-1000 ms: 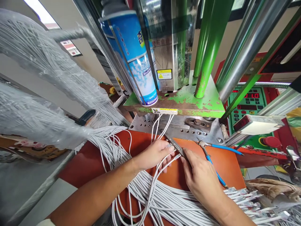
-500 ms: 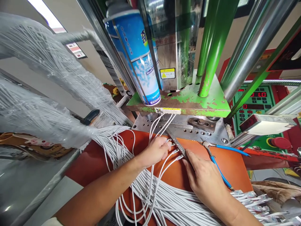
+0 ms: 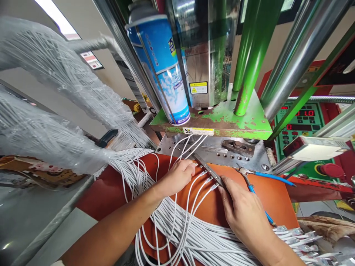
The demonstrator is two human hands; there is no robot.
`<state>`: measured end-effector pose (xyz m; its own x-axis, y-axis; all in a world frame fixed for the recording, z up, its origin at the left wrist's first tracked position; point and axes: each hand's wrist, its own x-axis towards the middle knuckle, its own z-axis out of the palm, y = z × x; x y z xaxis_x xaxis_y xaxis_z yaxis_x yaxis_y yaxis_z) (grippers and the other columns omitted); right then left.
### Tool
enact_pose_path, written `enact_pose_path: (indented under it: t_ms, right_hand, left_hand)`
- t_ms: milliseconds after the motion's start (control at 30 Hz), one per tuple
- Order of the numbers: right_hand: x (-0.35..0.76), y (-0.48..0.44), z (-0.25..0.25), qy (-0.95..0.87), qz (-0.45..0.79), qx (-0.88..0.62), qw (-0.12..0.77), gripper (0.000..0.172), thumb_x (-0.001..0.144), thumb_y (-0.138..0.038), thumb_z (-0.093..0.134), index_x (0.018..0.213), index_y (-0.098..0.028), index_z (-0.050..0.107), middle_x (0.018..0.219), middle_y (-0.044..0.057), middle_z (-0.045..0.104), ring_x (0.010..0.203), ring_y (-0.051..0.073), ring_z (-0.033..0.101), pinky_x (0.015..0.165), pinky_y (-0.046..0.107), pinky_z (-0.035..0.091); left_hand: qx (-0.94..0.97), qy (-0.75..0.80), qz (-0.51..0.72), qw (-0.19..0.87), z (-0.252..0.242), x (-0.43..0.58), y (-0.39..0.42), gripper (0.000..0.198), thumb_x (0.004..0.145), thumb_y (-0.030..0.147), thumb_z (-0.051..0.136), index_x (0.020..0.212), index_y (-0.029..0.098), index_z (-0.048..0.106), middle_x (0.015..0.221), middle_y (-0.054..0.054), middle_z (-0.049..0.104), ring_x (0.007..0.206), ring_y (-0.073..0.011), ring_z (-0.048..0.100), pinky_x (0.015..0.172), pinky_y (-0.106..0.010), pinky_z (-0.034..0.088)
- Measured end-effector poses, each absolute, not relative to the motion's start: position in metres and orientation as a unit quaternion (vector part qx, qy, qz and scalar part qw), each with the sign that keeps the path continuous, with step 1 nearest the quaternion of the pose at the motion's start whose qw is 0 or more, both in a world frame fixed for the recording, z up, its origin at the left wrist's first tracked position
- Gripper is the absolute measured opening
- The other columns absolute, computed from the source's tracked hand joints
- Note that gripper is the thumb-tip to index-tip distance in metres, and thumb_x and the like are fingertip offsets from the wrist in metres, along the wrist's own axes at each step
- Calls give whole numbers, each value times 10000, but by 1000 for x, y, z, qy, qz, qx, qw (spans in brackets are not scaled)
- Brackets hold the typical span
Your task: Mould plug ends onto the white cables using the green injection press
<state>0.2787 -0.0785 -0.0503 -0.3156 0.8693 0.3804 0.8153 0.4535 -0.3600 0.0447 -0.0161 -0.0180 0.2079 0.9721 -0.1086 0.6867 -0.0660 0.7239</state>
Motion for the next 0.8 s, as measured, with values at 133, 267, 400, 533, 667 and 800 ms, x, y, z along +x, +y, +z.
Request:
enact_pose_path:
  t_ms: [133, 267, 400, 533, 667, 800]
  right_hand:
    - [278, -79, -52, -817, 67, -505, 272, 289, 1062, -336, 432, 1259, -214, 604, 1111, 71, 779, 845, 233, 776, 612, 319, 590]
    - [277, -80, -53, -826, 91, -486, 270, 293, 1064, -343, 429, 1254, -199, 598, 1092, 92, 780, 871, 242, 775, 676, 333, 607]
    - [277, -80, -48, -826, 137, -475, 270, 277, 1061, -331, 441, 1259, -214, 596, 1110, 87, 774, 921, 237, 769, 717, 325, 613]
    - [278, -80, -41, -833, 208, -441, 262, 309, 1064, -319, 443, 1308, -217, 602, 1168, 83, 762, 987, 214, 757, 813, 304, 615]
    - [278, -78, -41, -821, 198, -457, 281, 308, 1058, -331, 457, 1294, -216, 618, 1189, 97, 756, 1019, 235, 752, 823, 322, 622]
    - [276, -78, -46, -804, 165, -491, 292, 281, 1051, -332, 469, 1263, -230, 623, 1161, 87, 763, 976, 236, 760, 803, 337, 628]
  left_hand:
    - [649, 576, 167, 467, -20, 42, -10, 295, 942, 292, 413, 688, 201, 533, 459, 36, 509, 402, -112, 447, 484, -223, 360]
    - [597, 560, 163, 551, -20, 40, -5, 255, 907, 295, 435, 673, 208, 485, 431, 50, 475, 350, -89, 354, 422, -198, 283]
    - [614, 567, 155, 527, -19, 41, -6, 277, 922, 307, 421, 669, 211, 479, 440, 53, 436, 388, -99, 373, 451, -214, 282]
    - [697, 572, 154, 405, -19, 43, -8, 368, 967, 342, 431, 628, 203, 466, 562, 21, 492, 553, -124, 478, 566, -242, 343]
    - [749, 571, 135, 307, -13, 46, -16, 395, 1034, 342, 373, 687, 203, 500, 696, -19, 611, 660, -157, 552, 637, -277, 377]
    - [781, 592, 167, 106, 0, 49, -34, 350, 1065, 378, 386, 890, 186, 620, 889, -83, 699, 805, -213, 641, 717, -324, 419]
